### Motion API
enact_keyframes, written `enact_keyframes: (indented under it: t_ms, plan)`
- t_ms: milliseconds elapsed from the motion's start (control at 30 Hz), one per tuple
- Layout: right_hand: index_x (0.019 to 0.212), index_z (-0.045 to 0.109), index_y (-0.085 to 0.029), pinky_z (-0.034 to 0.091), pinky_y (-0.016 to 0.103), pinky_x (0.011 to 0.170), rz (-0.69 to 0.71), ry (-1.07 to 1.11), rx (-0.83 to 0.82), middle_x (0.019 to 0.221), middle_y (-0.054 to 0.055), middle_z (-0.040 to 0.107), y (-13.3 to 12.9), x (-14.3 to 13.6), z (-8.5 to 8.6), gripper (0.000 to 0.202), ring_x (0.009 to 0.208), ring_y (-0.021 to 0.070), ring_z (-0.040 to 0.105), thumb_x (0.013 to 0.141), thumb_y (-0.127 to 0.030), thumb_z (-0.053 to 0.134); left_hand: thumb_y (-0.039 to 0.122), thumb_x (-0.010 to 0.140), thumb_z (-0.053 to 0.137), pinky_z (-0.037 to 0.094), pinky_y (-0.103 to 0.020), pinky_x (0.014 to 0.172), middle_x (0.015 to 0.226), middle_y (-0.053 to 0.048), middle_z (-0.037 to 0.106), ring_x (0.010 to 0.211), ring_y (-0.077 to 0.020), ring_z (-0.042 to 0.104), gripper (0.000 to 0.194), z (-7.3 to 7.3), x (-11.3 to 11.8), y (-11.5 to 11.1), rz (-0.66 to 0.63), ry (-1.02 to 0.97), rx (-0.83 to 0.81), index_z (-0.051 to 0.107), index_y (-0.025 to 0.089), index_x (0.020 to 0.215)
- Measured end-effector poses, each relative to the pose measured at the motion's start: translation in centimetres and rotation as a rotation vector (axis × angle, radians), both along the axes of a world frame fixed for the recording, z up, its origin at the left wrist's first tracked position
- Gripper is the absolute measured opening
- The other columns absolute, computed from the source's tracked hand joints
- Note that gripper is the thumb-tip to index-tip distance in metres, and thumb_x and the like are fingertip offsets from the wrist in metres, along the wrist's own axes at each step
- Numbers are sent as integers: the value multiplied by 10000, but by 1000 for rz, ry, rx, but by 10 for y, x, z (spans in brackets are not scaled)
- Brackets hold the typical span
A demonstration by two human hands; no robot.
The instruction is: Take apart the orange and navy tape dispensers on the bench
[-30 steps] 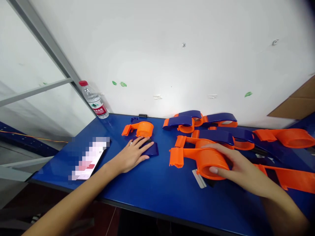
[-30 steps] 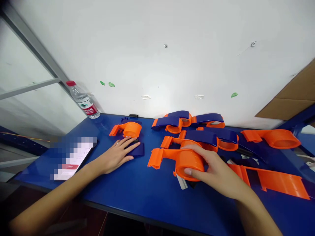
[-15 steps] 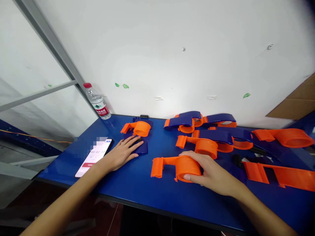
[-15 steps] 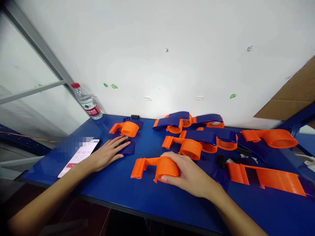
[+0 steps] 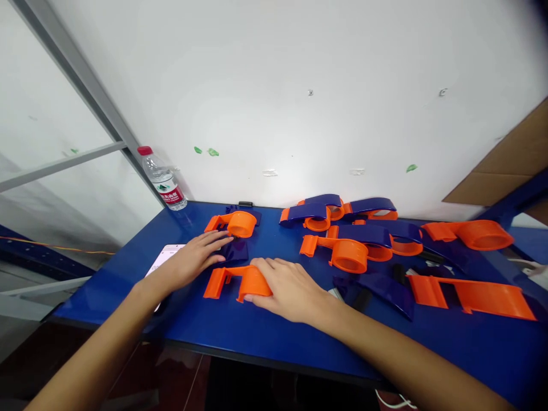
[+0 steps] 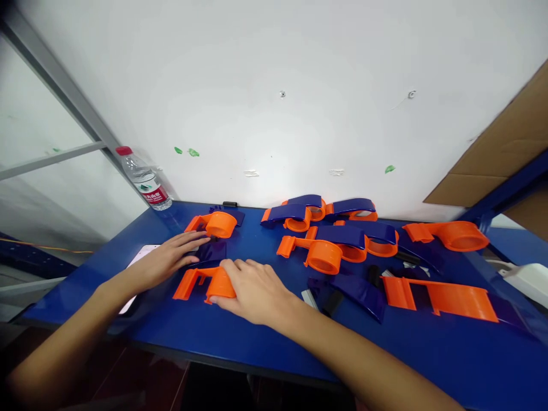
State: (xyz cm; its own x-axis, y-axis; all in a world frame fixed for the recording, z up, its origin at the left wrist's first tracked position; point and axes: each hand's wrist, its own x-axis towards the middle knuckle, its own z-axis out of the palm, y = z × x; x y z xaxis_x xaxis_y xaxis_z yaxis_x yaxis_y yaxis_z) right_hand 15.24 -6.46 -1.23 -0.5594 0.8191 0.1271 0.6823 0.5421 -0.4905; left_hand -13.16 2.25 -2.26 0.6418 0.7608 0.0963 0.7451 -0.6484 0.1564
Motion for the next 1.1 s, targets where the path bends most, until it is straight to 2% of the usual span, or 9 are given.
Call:
enact_keyframes:
  t_ms: [100, 200, 333, 467, 600, 800, 933, 1033, 1100]
  plan:
    - [1267, 545, -158, 531, 492, 828, -9, 21, 6, 1145, 172, 713, 12, -18, -2, 520, 1036, 376, 678, 973, -586, 542, 570, 1034, 352, 424, -460, 1163, 1495, -78, 568, 1395, -283, 515, 533, 19, 6, -9, 81, -157, -6, 605, 266, 1392]
    - [1264, 533, -160, 538, 484, 833, 2, 44, 8, 1133, 162, 709, 23, -35, -7, 519, 1034, 360, 675, 966, -584, 553, 578, 1014, 407, 448, -458, 1142, 1431, -80, 626, 1360, -292, 549, 520, 25, 20, -27, 90, -218, -47, 606, 260, 1375]
    - [1366, 474, -103, 534, 479, 903, -2, 76, 10, 1205, 190, 674, 31, -49, -14, 572, 1107, 343, 644, 958, -486, 596, 611, 971, 482, 471, -466, 1116, 1495, -128, 559, 1356, -315, 548, 651, 8, 34, -47, 78, -200, -38, 471, 223, 1494]
    - [1399, 457, -81, 526, 449, 972, -16, 107, 23, 1254, 191, 630, 27, -40, -12, 662, 1174, 313, 607, 903, -456, 684, 662, 952, 465, 492, -503, 1071, 1460, -158, 583, 1296, -344, 588, 735, -11, 37, -52, 119, -175, 60, 431, 201, 1523]
    - [1451, 438, -182, 505, 470, 1028, -45, 104, 72, 1355, 152, 571, 19, 5, 1, 647, 1269, 300, 549, 893, -370, 706, 700, 941, 441, 513, -499, 1028, 1375, -150, 649, 1217, -352, 636, 702, -12, 34, -49, 137, -151, 105, 530, 231, 1456]
    - [1359, 550, -234, 444, 559, 1093, -245, 34, 168, 1377, 140, 555, 12, 112, 20, 412, 1294, 320, 527, 952, -284, 591, 723, 924, 447, 506, -512, 1027, 1437, -153, 602, 1249, -369, 619, 740, -11, 23, -43, 166, -120, 74, 495, 245, 1487]
    - [1337, 590, -251, 477, 564, 1067, -302, -23, 160, 1374, 128, 574, 3, 163, 15, 386, 1274, 326, 563, 970, -371, 581, 746, 900, 466, 483, -539, 1050, 1450, -156, 582, 1276, -387, 590, 767, -11, 18, -41, 159, -104, 84, 493, 250, 1485]
    - [1324, 622, -247, 501, 559, 1049, -306, -50, 164, 1373, 138, 588, -2, 180, 5, 391, 1252, 324, 588, 982, -430, 566, 732, 898, 494, 453, -582, 1073, 1418, -148, 596, 1262, -397, 585, 737, -5, 21, -43, 137, -138, 148, 500, 264, 1467]
    - [1324, 631, -239, 508, 543, 1052, -294, -58, 180, 1374, 143, 595, -3, 184, -1, 383, 1247, 309, 597, 994, -416, 552, 651, 948, 488, 431, -604, 1088, 1396, -139, 591, 1256, -384, 577, 634, 1, 31, -47, 131, -218, 238, 489, 275, 1458]
